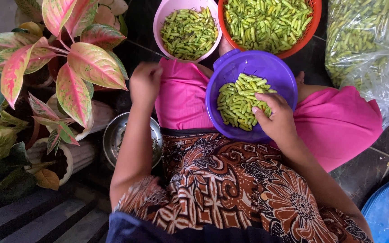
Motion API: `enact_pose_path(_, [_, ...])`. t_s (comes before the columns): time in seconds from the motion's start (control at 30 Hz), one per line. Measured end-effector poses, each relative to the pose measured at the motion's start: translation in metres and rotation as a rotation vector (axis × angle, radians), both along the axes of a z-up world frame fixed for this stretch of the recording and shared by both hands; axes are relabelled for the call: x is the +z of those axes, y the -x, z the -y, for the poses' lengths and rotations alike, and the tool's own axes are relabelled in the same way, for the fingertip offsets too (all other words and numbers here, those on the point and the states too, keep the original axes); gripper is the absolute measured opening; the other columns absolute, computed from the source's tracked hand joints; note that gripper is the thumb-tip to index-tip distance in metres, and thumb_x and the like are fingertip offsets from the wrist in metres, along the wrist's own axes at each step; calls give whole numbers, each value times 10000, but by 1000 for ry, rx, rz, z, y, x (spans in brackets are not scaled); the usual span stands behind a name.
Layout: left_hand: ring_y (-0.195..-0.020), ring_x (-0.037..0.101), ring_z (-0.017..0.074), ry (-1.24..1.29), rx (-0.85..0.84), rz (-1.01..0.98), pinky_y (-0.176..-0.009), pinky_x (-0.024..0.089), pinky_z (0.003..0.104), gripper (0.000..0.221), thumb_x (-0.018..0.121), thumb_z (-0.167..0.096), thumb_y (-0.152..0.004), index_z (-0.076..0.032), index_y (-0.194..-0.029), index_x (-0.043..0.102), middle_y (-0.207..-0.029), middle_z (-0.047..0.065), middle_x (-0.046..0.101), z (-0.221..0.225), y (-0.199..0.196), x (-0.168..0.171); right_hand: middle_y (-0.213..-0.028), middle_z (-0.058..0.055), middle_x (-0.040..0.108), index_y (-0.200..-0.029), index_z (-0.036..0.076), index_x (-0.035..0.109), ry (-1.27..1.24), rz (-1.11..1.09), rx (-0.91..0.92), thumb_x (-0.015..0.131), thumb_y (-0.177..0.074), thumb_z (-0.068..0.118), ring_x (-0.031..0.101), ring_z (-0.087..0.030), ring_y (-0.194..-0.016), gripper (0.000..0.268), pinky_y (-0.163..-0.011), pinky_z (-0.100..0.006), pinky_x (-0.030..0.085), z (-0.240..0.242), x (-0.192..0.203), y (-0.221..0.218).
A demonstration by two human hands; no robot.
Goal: A person is sitting on the floor, snapping and peeling green legumes into a purple bowl.
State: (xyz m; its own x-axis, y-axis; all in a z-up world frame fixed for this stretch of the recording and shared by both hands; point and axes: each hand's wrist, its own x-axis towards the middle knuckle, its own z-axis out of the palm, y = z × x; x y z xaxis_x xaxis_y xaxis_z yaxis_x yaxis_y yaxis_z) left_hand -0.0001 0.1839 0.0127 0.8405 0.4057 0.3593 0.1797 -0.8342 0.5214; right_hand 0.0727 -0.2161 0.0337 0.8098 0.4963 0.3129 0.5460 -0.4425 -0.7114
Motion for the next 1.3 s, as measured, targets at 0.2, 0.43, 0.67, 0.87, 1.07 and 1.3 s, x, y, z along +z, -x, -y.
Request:
enact_pose_path(0.2, [-973, 654, 348, -115, -20, -416, -817, 550, 452, 315, 818, -107, -739, -113, -1051, 784, -1117, 117, 705, -43, -131, -86, -1101, -110, 728, -1210, -13, 689, 22, -187, 42, 733, -889, -4, 675, -203, -836, 324, -730, -291, 540, 5, 16, 2])
enact_pose_path(0.43, [-819, 707, 375, -220, 68, -682, -724, 573, 482, 166, 657, -134, -866, -132, -963, 792, -946, 113, 761, -63, -172, -125, -1075, -96, 729, -1192, -6, 705, 33, -301, 26, 712, -894, 21, 665, -176, -804, 299, -737, -268, 541, 14, 8, -2])
enact_pose_path(0.67, [-770, 701, 284, -153, 155, -655, -676, 574, 420, 214, 716, -232, -863, -95, -1027, 713, -984, 74, 721, -55, -182, -113, -1038, -90, 732, -1158, -19, 702, -5, -398, 2, 686, -908, 2, 664, -157, -813, 252, -750, -254, 544, 13, 1, -11])
enact_pose_path(0.87, [-1042, 656, 334, -214, 86, -849, -848, 559, 501, 275, 705, -217, -882, -187, -1153, 736, -1230, 136, 642, -31, -190, -99, -1014, -73, 732, -1142, -16, 707, -13, -425, 22, 681, -915, 17, 623, -137, -753, 230, -696, -242, 509, 6, -5, -15])
enact_pose_path(1.07, [-906, 687, 259, -37, 45, -629, -787, 567, 424, 142, 675, -139, -876, -188, -999, 725, -1059, 22, 723, -42, -168, -95, -1021, -87, 736, -1150, -24, 706, -32, -437, 20, 681, -918, 12, 631, -137, -754, 236, -690, -238, 510, 7, -8, -16])
enact_pose_path(1.3, [-743, 614, 114, 1069, -43, 220, -717, 516, 224, 107, 639, 55, -915, -31, -957, 685, -886, 57, 687, -57, -154, -100, -1075, -136, 734, -1175, -46, 697, -84, -456, 11, 675, -928, -18, 700, -173, -855, 249, -772, -249, 569, 7, -1, -15])
